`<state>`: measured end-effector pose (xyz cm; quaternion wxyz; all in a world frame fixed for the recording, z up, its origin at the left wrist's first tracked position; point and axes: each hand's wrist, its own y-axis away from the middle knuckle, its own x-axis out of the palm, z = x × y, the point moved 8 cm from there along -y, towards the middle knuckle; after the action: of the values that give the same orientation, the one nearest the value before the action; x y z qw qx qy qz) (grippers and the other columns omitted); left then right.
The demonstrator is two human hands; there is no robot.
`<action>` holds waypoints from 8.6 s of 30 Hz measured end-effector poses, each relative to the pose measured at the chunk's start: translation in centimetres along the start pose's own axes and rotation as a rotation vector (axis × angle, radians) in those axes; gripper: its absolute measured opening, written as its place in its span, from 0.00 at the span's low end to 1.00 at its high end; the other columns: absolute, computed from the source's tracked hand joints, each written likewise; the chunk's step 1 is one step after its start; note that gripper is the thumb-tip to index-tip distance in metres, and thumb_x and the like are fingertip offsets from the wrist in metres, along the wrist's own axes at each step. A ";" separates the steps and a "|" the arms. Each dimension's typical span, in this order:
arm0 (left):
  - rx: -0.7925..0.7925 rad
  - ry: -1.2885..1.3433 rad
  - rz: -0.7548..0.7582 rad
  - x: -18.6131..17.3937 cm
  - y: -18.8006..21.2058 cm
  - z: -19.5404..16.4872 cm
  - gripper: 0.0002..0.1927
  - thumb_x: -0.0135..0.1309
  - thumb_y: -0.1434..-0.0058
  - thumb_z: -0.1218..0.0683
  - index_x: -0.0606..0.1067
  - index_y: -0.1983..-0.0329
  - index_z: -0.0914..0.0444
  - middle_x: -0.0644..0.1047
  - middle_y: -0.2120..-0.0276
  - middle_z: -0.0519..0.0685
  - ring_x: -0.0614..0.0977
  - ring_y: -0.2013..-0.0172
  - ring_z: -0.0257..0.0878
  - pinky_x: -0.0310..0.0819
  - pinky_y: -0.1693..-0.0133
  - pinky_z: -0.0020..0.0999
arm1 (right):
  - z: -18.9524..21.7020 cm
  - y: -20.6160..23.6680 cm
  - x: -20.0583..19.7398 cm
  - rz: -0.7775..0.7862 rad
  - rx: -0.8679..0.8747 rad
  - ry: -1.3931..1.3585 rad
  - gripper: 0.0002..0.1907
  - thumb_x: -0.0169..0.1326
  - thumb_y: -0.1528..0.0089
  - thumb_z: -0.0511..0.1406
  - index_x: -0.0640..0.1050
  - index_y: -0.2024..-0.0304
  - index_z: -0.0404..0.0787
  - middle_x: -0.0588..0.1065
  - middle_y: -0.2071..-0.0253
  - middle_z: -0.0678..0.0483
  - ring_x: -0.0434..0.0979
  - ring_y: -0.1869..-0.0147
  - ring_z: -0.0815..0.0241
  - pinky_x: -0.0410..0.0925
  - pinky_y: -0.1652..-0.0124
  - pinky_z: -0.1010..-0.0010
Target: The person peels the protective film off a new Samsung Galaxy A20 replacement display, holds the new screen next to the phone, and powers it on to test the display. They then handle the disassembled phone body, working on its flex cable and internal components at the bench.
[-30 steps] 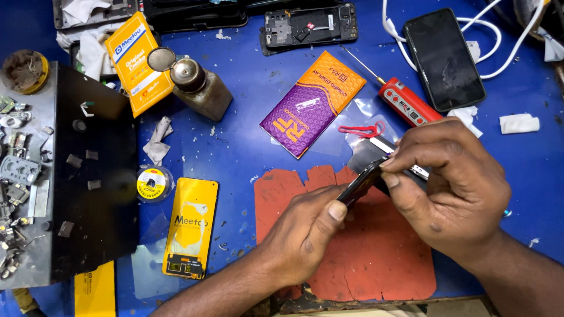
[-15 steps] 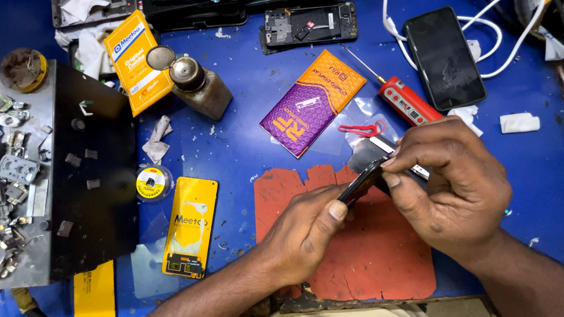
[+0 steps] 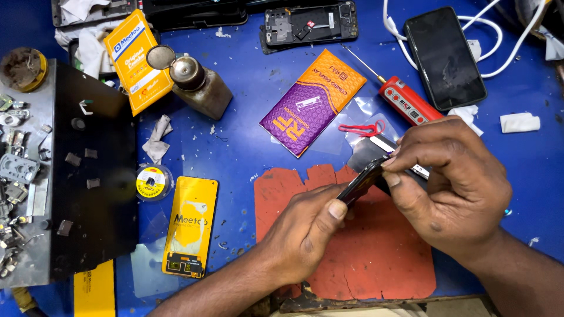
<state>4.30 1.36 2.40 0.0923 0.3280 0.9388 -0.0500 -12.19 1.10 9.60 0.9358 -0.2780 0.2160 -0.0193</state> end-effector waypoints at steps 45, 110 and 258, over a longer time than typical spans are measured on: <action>0.052 -0.030 0.017 0.4 0.1 -1.0 0.36 0.28 0.22 0.36 0.70 0.36 0.70 0.78 0.54 0.61 0.82 0.53 0.55 0.75 0.51 0.46 | -3.2 1.6 0.8 0.123 0.281 -0.418 0.10 0.58 0.34 0.31 0.77 0.53 0.29 0.76 0.55 0.47 0.76 0.52 0.62 0.72 0.45 0.70; -0.062 1.094 -0.076 -3.1 0.2 3.9 0.44 0.29 0.26 0.28 0.65 0.29 0.70 0.77 0.47 0.59 0.81 0.47 0.48 0.77 0.42 0.44 | 3.1 1.2 5.8 0.401 -0.424 0.397 0.28 0.69 0.48 0.44 0.80 0.44 0.55 0.64 0.31 0.51 0.60 0.28 0.44 0.61 0.34 0.55; -0.165 1.205 -0.177 -2.1 0.2 5.5 0.33 0.33 0.21 0.36 0.66 0.32 0.66 0.76 0.44 0.53 0.79 0.46 0.41 0.75 0.42 0.39 | 3.9 0.6 5.1 0.283 -0.422 0.395 0.19 0.62 0.49 0.32 0.84 0.55 0.53 0.73 0.38 0.53 0.67 0.33 0.48 0.63 0.34 0.48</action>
<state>6.81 -0.65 -2.57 -0.4340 0.2113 0.8504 0.2095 -5.99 2.85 10.19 0.7909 -0.4240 0.4292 0.1024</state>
